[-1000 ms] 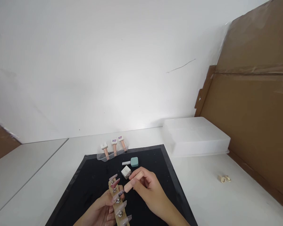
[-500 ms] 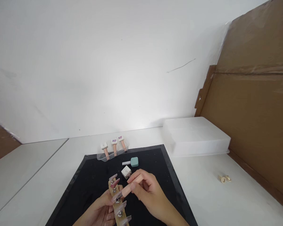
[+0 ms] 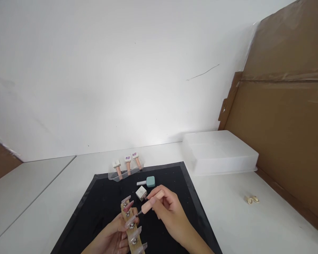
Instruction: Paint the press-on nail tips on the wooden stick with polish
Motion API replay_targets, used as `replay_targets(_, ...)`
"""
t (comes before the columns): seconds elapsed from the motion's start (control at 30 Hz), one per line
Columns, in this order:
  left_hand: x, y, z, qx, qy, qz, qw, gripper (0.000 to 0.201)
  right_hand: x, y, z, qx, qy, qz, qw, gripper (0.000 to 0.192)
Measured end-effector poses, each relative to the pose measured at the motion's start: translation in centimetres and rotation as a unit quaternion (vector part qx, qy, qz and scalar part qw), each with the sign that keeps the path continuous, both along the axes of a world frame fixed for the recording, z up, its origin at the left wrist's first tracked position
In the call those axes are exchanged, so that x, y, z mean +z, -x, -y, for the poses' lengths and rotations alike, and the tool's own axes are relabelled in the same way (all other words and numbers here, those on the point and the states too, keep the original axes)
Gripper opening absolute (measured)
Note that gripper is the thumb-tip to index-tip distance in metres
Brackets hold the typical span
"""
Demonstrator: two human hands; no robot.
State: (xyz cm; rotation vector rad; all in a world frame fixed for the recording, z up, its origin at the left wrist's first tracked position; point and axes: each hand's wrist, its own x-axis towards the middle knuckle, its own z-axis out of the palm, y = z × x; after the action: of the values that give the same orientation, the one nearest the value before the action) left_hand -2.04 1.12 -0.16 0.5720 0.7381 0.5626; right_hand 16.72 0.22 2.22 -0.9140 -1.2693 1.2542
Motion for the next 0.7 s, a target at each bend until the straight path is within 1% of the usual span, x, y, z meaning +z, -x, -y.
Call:
replay_targets(0.1,0.1,-0.1,-0.1,0.001,-0.001,-0.004,1.0,0.027,0.5,0.0,0.2,0.038,-0.021,0.022,0.999,0.029)
replay_targets(0.17,0.0,-0.2,-0.1,0.002,0.0,-0.006,1.0,0.029,1.0,0.0,0.3,0.043,-0.024,0.042,0.998,0.027)
replay_targets(0.3,-0.4,-0.1,0.0,0.009,0.001,-0.014,1.0,0.026,1.2,0.1,0.1,0.011,-0.008,0.059,0.998,0.026)
replay_targets(0.4,-0.5,0.0,0.1,0.014,-0.003,-0.007,1.0,0.023,0.7,0.1,-0.2,-0.034,-0.007,0.044,0.998,0.031)
replay_targets(0.47,-0.4,0.0,0.1,0.01,-0.003,-0.004,1.0,0.023,0.3,0.1,-0.4,-0.05,-0.005,0.028,0.998,0.032)
replay_targets(0.53,-0.3,0.0,0.1,0.005,-0.002,-0.007,1.0,0.023,0.1,0.1,-0.4,-0.036,-0.003,0.011,0.999,0.03)
replay_targets(0.7,-0.3,-0.1,0.0,0.017,-0.005,-0.009,1.0,0.023,0.6,0.2,0.2,0.044,0.001,0.006,0.999,0.03)
